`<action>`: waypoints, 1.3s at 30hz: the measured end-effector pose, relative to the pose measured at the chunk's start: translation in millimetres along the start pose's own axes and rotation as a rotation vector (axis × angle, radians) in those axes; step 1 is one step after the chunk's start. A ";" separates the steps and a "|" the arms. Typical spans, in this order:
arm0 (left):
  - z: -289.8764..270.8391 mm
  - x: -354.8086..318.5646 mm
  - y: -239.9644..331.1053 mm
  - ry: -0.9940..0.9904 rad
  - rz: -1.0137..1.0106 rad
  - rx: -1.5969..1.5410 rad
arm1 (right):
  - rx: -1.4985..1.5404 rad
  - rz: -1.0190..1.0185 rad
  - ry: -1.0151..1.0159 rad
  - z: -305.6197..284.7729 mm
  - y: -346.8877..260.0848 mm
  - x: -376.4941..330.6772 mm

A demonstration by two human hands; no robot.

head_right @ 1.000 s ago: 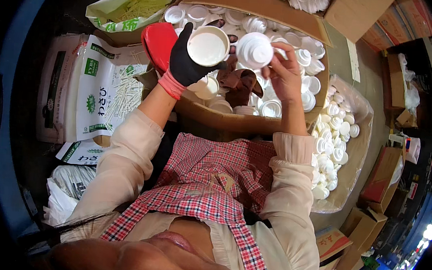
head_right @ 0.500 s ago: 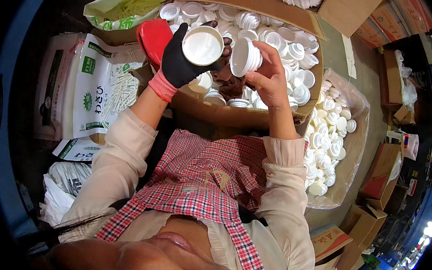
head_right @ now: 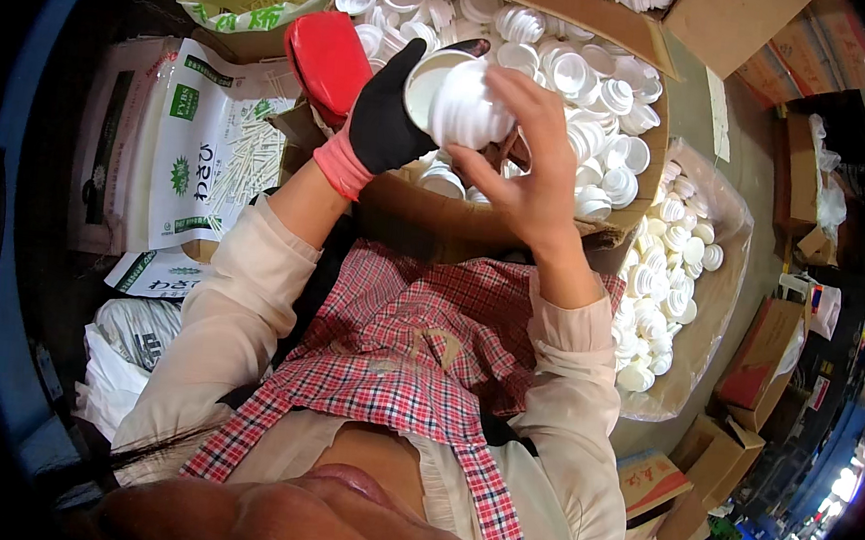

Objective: The person sits on the floor and repeatedly picks up white plastic container halves, wipes them with a cloth, and snaps them together. They place the assembled containers into a cardboard box and occasionally operate a nearby machine control panel.

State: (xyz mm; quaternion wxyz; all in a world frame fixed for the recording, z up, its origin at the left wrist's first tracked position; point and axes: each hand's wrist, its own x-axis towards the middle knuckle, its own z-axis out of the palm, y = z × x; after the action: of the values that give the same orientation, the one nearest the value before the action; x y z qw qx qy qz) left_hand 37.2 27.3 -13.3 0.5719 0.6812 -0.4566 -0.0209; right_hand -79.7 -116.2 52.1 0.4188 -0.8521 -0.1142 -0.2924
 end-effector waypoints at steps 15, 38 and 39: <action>2.2 0.7 24.2 -0.024 -0.128 -0.689 | -0.302 -0.110 -0.051 12.1 2.4 -0.2; 9.3 1.0 36.3 -0.056 -0.405 -0.970 | 0.674 0.533 -0.024 -1.8 12.5 -5.7; 13.4 1.5 36.2 -0.018 -0.405 -0.960 | 0.694 0.526 -0.003 -2.2 14.2 -6.2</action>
State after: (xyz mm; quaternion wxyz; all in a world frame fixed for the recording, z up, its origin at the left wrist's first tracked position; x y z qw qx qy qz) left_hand 9.0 18.7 11.7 0.8005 0.4168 -0.2595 -0.3438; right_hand -79.3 -126.5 40.3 0.7405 -0.6613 0.0149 -0.1189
